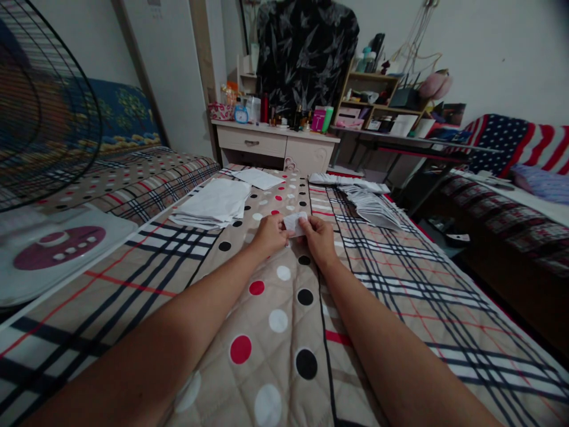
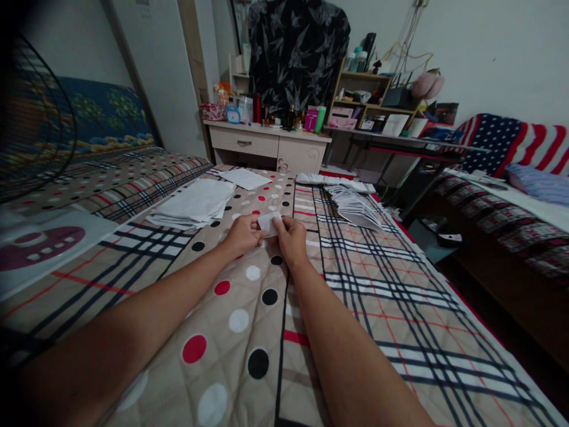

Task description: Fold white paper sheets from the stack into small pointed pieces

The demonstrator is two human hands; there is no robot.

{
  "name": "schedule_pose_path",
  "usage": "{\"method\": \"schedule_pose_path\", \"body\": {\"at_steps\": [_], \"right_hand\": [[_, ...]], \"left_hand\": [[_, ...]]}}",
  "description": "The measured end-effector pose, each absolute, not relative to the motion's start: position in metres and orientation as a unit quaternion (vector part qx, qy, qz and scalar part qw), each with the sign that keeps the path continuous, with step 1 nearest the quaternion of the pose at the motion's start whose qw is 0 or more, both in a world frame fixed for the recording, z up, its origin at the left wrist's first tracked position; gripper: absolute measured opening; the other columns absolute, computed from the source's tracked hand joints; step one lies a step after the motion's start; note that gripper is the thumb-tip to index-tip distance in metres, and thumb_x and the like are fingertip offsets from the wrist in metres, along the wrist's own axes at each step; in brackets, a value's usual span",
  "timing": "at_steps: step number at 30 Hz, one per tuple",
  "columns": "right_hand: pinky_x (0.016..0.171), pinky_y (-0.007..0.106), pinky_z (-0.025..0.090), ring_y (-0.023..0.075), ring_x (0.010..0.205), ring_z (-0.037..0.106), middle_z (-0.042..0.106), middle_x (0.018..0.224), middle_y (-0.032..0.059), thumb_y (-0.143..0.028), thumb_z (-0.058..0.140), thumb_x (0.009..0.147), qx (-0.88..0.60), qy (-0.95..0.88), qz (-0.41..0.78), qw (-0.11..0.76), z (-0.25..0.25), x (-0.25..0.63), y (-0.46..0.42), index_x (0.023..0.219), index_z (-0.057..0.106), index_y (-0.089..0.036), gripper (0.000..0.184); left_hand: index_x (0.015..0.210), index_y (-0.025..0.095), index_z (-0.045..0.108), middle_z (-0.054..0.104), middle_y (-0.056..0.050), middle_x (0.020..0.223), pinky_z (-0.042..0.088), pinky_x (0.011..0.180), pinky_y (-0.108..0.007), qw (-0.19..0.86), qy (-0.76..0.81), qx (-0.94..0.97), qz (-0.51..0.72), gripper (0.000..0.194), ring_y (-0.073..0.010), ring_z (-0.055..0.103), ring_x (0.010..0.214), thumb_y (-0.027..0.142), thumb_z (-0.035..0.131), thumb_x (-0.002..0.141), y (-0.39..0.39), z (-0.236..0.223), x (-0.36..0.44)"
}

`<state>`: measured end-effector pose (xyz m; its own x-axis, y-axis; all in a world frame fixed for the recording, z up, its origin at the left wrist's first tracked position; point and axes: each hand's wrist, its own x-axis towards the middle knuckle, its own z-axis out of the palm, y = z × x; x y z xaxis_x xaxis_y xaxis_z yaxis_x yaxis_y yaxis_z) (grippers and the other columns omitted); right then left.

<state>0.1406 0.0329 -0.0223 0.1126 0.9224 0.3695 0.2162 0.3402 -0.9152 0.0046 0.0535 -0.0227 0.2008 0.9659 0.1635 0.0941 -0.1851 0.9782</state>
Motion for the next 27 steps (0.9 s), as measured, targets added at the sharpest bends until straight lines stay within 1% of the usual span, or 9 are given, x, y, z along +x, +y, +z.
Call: {"method": "schedule_pose_path", "body": {"at_steps": [3,5,8,10,12,15,18,21,27], "right_hand": [[0.048,0.024,0.028,0.0108,0.053,0.039,0.044,0.056,-0.0034,-0.047,0.057,0.08,-0.474,-0.605,0.261,0.583,-0.025,0.142,0.034,0.062,0.055,-0.018,0.034],[0.05,0.024,0.027,0.011,0.054,0.037,0.042,0.056,-0.0036,-0.047,0.054,0.082,-0.478,-0.606,0.257,0.581,-0.027,0.143,0.036,0.06,0.052,-0.019,0.036],[0.051,0.024,0.027,0.0112,0.054,0.036,0.04,0.054,-0.0041,-0.047,0.051,0.084,-0.501,-0.625,0.242,0.547,-0.03,0.145,0.037,0.058,0.047,-0.02,0.037],[0.052,0.024,0.027,0.0117,0.054,0.037,0.04,0.055,-0.004,-0.044,0.049,0.086,-0.51,-0.659,0.209,0.511,-0.028,0.144,0.035,0.059,0.047,-0.02,0.037],[0.055,0.025,0.028,0.0128,0.056,0.041,0.044,0.057,-0.0032,-0.04,0.046,0.09,-0.514,-0.696,0.159,0.476,-0.024,0.144,0.032,0.062,0.051,-0.02,0.035],[0.061,0.026,0.032,0.0153,0.068,0.05,0.054,0.067,0.0002,-0.035,0.046,0.093,-0.504,-0.734,0.053,0.453,-0.014,0.142,0.025,0.069,0.058,-0.02,0.031],[0.065,0.027,0.035,0.0163,0.076,0.054,0.059,0.082,0.0031,-0.029,0.048,0.094,-0.488,-0.73,-0.026,0.478,-0.008,0.141,0.022,0.084,0.068,-0.02,0.024],[0.066,0.027,0.039,0.0168,0.078,0.056,0.06,0.087,0.0049,-0.024,0.05,0.092,-0.462,-0.729,-0.027,0.504,-0.01,0.141,0.025,0.091,0.071,-0.02,0.022],[0.066,0.027,0.042,0.0172,0.075,0.057,0.058,0.08,0.0046,-0.015,0.054,0.085,-0.433,-0.746,0.031,0.506,-0.022,0.142,0.035,0.087,0.072,-0.018,0.018]], "left_hand": [[0.076,0.014,0.06,0.06,0.003,0.053,0.038,0.039,-0.02,0.449,0.435,0.645,0.439,0.016,-0.009,0.05,0.037,0.025,0.072,0.073,0.053,-0.025,0.006],[0.071,0.015,0.058,0.055,0.004,0.047,0.038,0.039,-0.02,0.429,0.446,0.655,0.434,0.023,-0.0095,0.05,0.036,0.035,0.062,0.083,0.053,-0.026,0.005],[0.068,0.015,0.06,0.06,0.0,0.055,0.043,0.047,-0.021,0.348,0.437,0.68,0.474,0.032,-0.0116,0.058,0.049,0.042,0.055,0.086,0.054,-0.025,0.001],[0.074,0.015,0.065,0.066,-0.002,0.067,0.047,0.057,-0.021,0.296,0.411,0.692,0.515,0.024,-0.013,0.062,0.062,0.037,0.061,0.082,0.055,-0.023,-0.002],[0.08,0.015,0.068,0.069,-0.003,0.075,0.048,0.061,-0.022,0.276,0.387,0.694,0.541,0.015,-0.0129,0.062,0.067,0.029,0.065,0.078,0.055,-0.021,-0.003],[0.081,0.015,0.07,0.069,-0.003,0.077,0.046,0.058,-0.021,0.259,0.361,0.696,0.564,0.01,-0.0114,0.06,0.065,0.024,0.065,0.078,0.053,-0.014,-0.003],[0.081,0.015,0.07,0.066,-0.004,0.082,0.046,0.056,-0.02,0.206,0.337,0.705,0.589,0.008,-0.011,0.06,0.068,0.021,0.065,0.079,0.048,-0.006,-0.003],[0.082,0.016,0.069,0.065,-0.004,0.086,0.047,0.058,-0.019,0.15,0.324,0.725,0.589,0.006,-0.0108,0.06,0.071,0.018,0.063,0.081,0.046,-0.003,-0.004],[0.083,0.017,0.068,0.065,-0.003,0.083,0.046,0.057,-0.021,0.082,0.36,0.764,0.529,0.005,-0.0119,0.06,0.069,0.015,0.065,0.079,0.05,-0.012,-0.008]]}}
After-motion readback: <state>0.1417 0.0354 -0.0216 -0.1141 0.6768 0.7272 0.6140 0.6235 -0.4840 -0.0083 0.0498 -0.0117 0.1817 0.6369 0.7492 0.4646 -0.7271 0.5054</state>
